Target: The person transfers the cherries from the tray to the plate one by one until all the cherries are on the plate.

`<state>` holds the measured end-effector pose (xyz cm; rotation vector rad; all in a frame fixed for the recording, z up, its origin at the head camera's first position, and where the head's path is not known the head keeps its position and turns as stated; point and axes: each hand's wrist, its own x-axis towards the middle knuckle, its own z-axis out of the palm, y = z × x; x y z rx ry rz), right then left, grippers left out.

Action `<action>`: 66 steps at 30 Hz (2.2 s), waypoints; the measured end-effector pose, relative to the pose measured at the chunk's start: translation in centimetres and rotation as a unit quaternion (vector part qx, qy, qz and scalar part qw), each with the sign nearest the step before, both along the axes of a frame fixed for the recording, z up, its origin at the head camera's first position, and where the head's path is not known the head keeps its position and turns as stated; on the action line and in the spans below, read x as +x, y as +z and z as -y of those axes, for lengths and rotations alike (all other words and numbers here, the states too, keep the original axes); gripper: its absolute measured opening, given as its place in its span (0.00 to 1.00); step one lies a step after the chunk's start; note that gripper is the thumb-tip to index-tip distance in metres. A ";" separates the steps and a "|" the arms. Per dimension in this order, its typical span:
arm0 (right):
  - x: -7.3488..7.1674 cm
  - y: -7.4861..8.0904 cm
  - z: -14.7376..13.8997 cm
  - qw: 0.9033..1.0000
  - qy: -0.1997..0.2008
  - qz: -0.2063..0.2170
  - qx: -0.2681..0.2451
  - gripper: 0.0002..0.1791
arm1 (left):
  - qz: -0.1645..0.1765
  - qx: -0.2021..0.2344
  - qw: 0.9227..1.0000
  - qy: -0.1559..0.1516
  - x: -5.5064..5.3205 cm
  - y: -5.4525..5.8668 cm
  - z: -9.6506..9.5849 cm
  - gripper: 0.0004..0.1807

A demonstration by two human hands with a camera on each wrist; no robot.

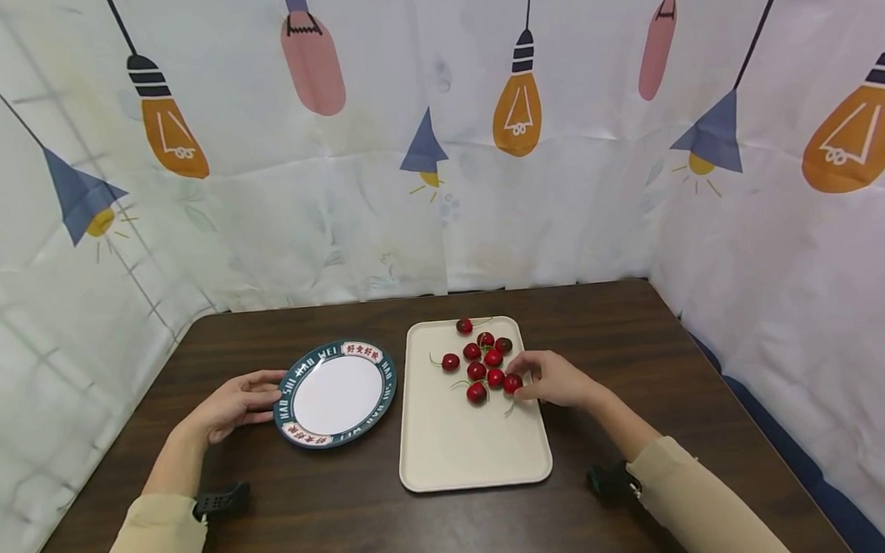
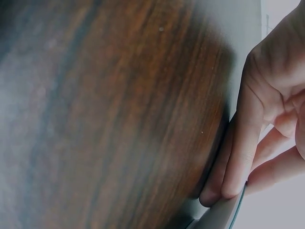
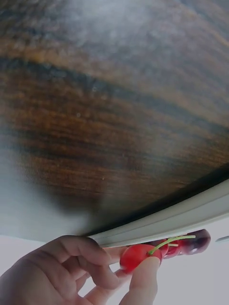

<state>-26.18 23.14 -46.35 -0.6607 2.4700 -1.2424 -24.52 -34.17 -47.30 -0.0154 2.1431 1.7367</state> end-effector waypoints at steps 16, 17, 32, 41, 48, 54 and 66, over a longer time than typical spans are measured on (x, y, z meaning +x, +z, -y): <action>0.0 1.2 1.0 0.998 -0.038 0.007 -0.039 0.19 | -0.006 -0.005 1.000 -0.015 -0.1 0.0 0.2 0.35; 0.0 1.3 1.1 0.998 -0.040 0.006 -0.039 0.19 | -0.006 -0.004 1.000 -0.017 -0.1 0.0 0.2 0.35; -1.1 1.5 3.4 0.997 -0.044 0.028 -0.053 0.18 | 0.002 0.024 0.999 -0.023 -0.2 -0.5 0.5 0.34; -1.3 1.6 5.4 0.997 -0.037 0.018 -0.063 0.18 | 0.001 0.028 0.999 -0.023 0.0 -0.5 0.5 0.34; -1.5 1.7 7.2 0.998 -0.017 -0.011 -0.065 0.18 | 0.004 0.030 0.999 -0.017 -0.2 -0.6 0.7 0.36; -1.2 1.6 8.6 0.997 -0.004 -0.007 -0.075 0.18 | 0.009 0.026 1.000 -0.013 -0.1 -0.8 0.8 0.36; -1.1 1.6 11.7 0.998 -0.010 -0.015 -0.068 0.18 | 0.014 0.030 0.999 -0.012 -0.2 -1.0 0.9 0.35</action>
